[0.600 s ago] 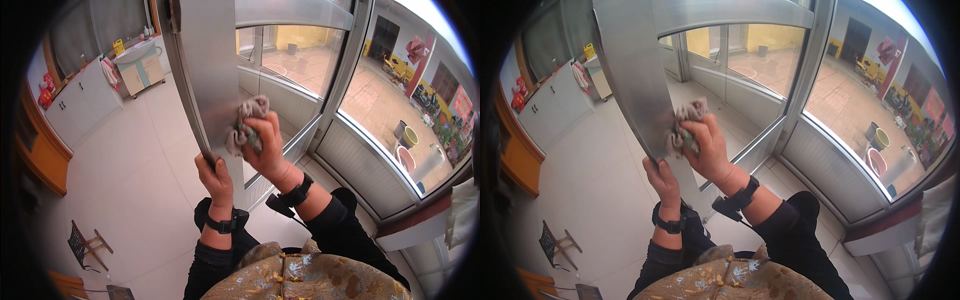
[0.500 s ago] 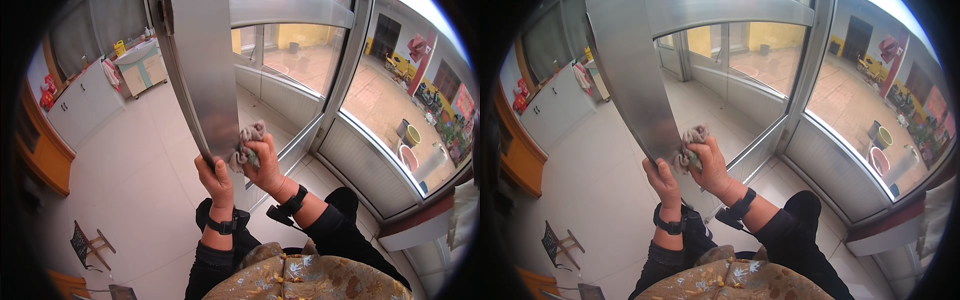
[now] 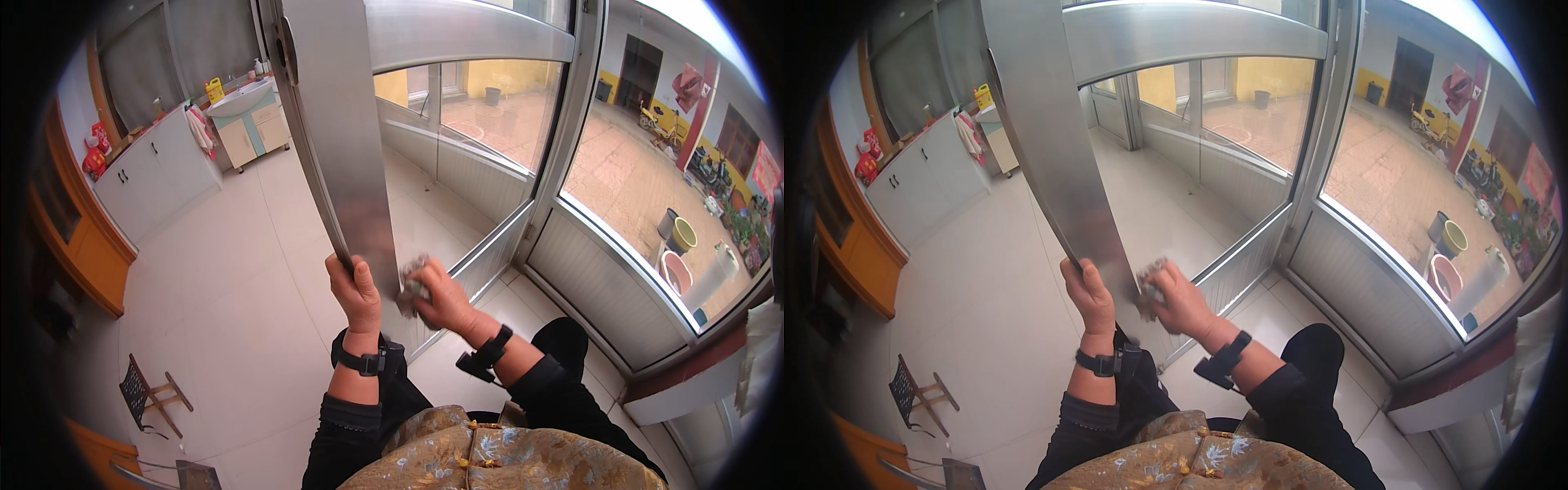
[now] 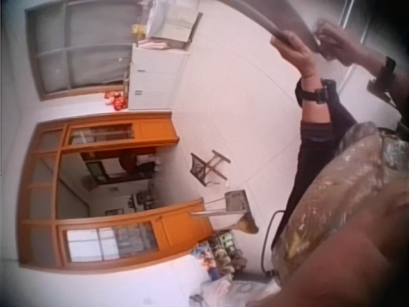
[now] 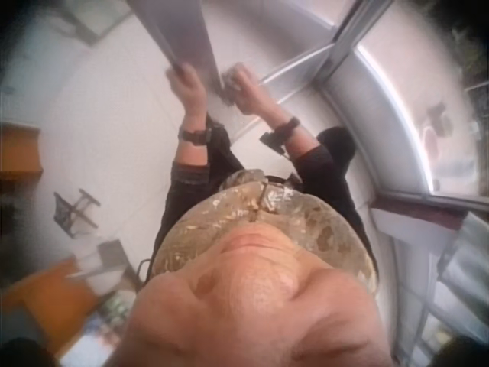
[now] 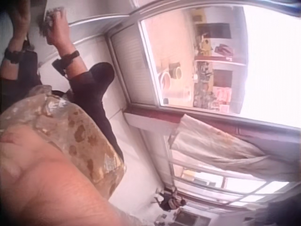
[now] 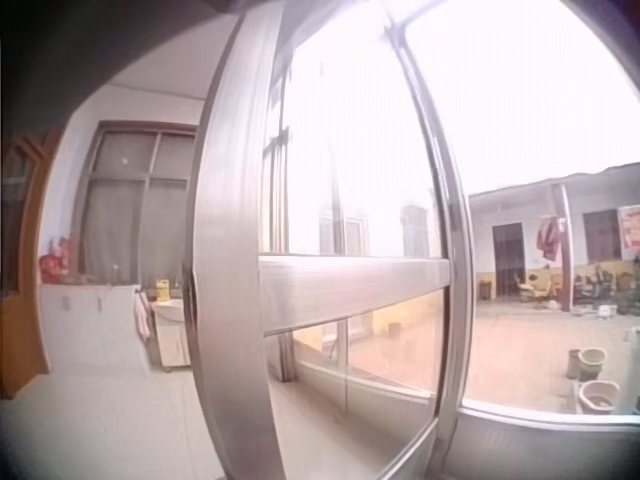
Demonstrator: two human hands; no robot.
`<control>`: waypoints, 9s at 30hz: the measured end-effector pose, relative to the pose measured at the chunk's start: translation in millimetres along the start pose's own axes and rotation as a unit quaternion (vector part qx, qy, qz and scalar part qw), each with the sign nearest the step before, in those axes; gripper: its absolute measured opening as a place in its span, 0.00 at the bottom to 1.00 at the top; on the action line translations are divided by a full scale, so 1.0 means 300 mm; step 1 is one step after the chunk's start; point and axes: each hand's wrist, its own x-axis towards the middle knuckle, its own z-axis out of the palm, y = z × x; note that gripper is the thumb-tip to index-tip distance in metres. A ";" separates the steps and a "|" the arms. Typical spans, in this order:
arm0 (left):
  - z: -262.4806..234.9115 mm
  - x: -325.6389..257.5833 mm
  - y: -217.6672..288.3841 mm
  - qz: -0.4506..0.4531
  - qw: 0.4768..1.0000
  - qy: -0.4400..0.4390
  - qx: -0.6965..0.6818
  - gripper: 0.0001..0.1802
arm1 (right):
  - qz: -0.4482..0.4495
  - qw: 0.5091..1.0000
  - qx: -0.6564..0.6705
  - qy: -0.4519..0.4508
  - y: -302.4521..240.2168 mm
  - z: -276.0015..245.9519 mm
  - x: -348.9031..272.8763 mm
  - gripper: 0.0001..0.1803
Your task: The person wipes the metal frame and glass of a large door with a cloth. They hold the door with one hand while wiping with the other, moving along the vertical and horizontal edges and the glass surface.
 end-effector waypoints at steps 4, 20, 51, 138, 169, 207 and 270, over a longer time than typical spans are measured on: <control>0.002 0.005 0.017 0.005 1.000 -0.004 0.003 0.22 | -0.237 0.957 -0.035 0.163 -0.254 -0.329 0.276 0.27; -0.007 -0.001 0.012 -0.019 1.000 -0.018 -0.017 0.21 | -0.265 0.856 -0.155 0.415 -0.285 -0.725 0.810 0.14; 0.014 -0.012 0.031 -0.016 1.000 0.017 0.018 0.18 | -0.321 0.829 -0.283 0.358 -0.509 -0.671 0.803 0.11; -0.020 -0.014 0.051 -0.048 0.998 -0.024 -0.045 0.18 | -0.415 0.821 -0.120 0.374 -0.926 -0.718 1.000 0.15; -0.021 -0.017 0.033 -0.033 0.999 -0.026 -0.018 0.16 | -0.351 0.823 -0.331 0.301 -0.759 -0.640 0.799 0.06; -0.061 -0.220 -0.140 -0.301 0.936 0.016 -0.181 0.26 | -0.422 0.873 -0.235 -0.067 -0.124 -0.008 0.160 0.07; -0.065 -0.320 -0.209 -0.383 0.903 -0.041 -0.191 0.36 | -0.281 0.926 -0.035 0.250 -0.052 0.059 0.157 0.11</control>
